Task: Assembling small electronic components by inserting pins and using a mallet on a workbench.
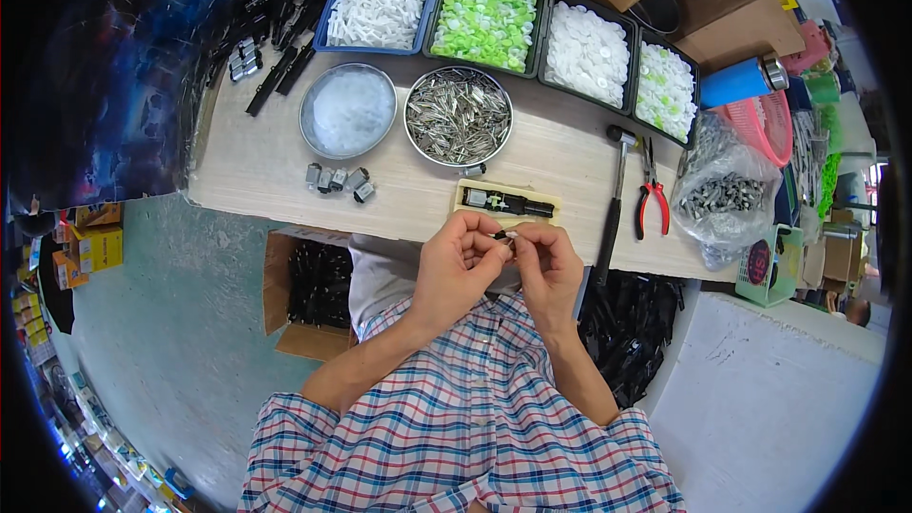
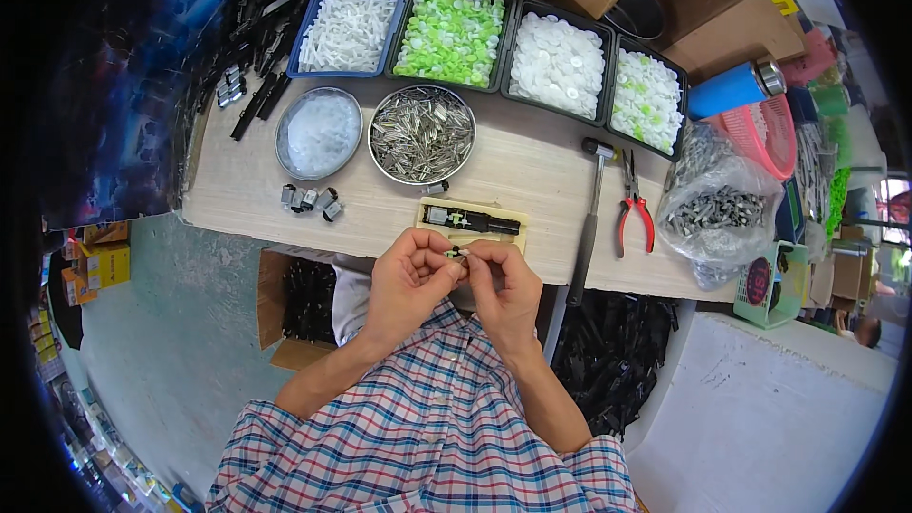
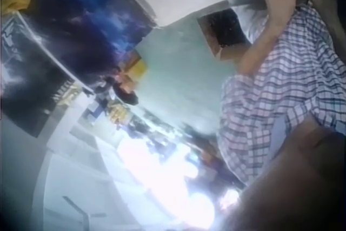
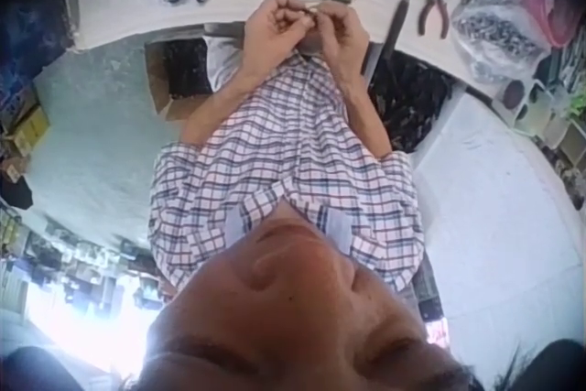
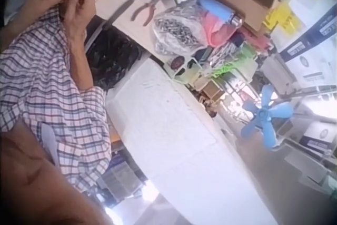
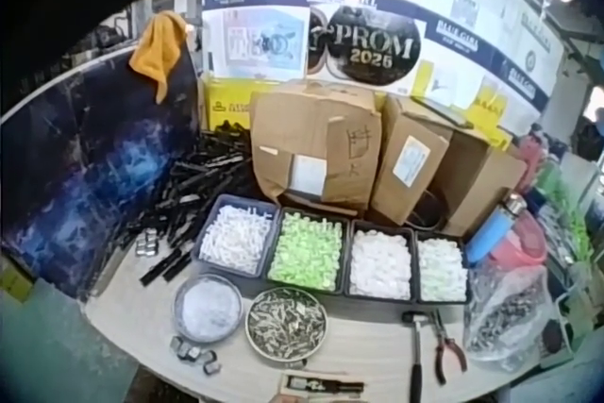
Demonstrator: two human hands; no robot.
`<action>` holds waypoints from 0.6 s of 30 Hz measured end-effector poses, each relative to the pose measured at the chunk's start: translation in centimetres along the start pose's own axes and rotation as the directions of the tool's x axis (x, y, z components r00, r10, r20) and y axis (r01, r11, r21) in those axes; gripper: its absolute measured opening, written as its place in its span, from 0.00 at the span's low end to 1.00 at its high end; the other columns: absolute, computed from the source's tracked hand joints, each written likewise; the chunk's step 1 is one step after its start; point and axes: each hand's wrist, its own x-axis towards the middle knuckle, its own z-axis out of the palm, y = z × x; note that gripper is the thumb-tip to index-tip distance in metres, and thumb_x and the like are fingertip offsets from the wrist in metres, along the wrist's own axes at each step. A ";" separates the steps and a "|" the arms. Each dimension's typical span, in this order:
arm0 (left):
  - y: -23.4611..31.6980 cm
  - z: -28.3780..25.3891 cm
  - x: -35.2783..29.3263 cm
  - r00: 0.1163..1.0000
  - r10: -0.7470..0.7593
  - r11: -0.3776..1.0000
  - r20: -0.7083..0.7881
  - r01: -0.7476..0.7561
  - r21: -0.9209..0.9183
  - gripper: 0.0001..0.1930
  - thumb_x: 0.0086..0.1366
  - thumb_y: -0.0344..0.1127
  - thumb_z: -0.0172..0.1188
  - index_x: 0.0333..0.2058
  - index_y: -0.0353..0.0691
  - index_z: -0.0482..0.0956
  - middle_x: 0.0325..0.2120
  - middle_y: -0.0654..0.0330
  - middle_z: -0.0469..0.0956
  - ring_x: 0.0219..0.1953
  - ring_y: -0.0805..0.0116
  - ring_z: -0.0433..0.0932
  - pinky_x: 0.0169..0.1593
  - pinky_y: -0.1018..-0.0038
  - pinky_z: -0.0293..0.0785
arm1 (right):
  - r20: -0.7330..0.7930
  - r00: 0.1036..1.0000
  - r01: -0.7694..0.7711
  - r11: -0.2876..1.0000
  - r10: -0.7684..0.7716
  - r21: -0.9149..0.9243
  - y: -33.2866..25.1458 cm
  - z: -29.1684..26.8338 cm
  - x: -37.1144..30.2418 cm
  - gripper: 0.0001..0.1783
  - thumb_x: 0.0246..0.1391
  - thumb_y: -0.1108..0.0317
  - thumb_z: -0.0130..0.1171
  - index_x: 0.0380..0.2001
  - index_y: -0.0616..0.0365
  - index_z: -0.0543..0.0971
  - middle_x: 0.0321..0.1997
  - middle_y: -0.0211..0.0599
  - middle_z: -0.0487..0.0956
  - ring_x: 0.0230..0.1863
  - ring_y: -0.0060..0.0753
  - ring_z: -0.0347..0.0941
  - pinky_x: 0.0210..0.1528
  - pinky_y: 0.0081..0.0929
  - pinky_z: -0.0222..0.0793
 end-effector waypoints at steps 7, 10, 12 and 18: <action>-0.3 0.1 0.0 1.000 0.025 1.000 -0.007 -0.025 -0.004 0.12 0.67 0.20 0.59 0.49 0.29 0.73 0.33 0.60 0.82 0.36 0.80 0.81 0.41 0.84 0.78 | 0.019 0.997 0.076 0.994 -0.075 -0.084 0.6 -0.1 0.0 0.06 0.63 0.81 0.59 0.43 0.66 0.77 0.42 0.39 0.82 0.38 0.23 0.80 0.41 0.20 0.79; -0.2 0.1 -0.3 1.000 -0.006 1.000 -0.004 0.006 0.000 0.12 0.67 0.20 0.60 0.49 0.29 0.73 0.34 0.61 0.82 0.38 0.78 0.82 0.45 0.83 0.79 | 0.099 0.907 0.410 0.804 -0.410 -0.430 0.5 -0.3 0.5 0.11 0.55 0.85 0.62 0.41 0.63 0.78 0.41 0.45 0.83 0.35 0.35 0.83 0.37 0.24 0.79; -0.6 -0.1 -0.3 1.000 -0.002 1.000 0.006 0.002 -0.006 0.13 0.67 0.20 0.60 0.49 0.29 0.73 0.34 0.60 0.82 0.38 0.78 0.82 0.45 0.83 0.80 | 0.154 0.863 0.492 0.732 -0.481 -0.471 0.3 -0.5 0.6 0.14 0.50 0.86 0.64 0.40 0.62 0.78 0.41 0.47 0.83 0.35 0.42 0.83 0.34 0.27 0.79; -0.8 -0.7 -0.6 0.999 -0.044 0.998 0.015 0.044 -0.053 0.13 0.68 0.20 0.60 0.49 0.28 0.73 0.35 0.58 0.82 0.38 0.76 0.83 0.45 0.81 0.81 | 0.198 0.918 0.396 0.839 -0.345 -0.374 -0.1 -1.1 0.6 0.14 0.50 0.87 0.63 0.40 0.62 0.78 0.41 0.46 0.83 0.35 0.41 0.83 0.33 0.28 0.80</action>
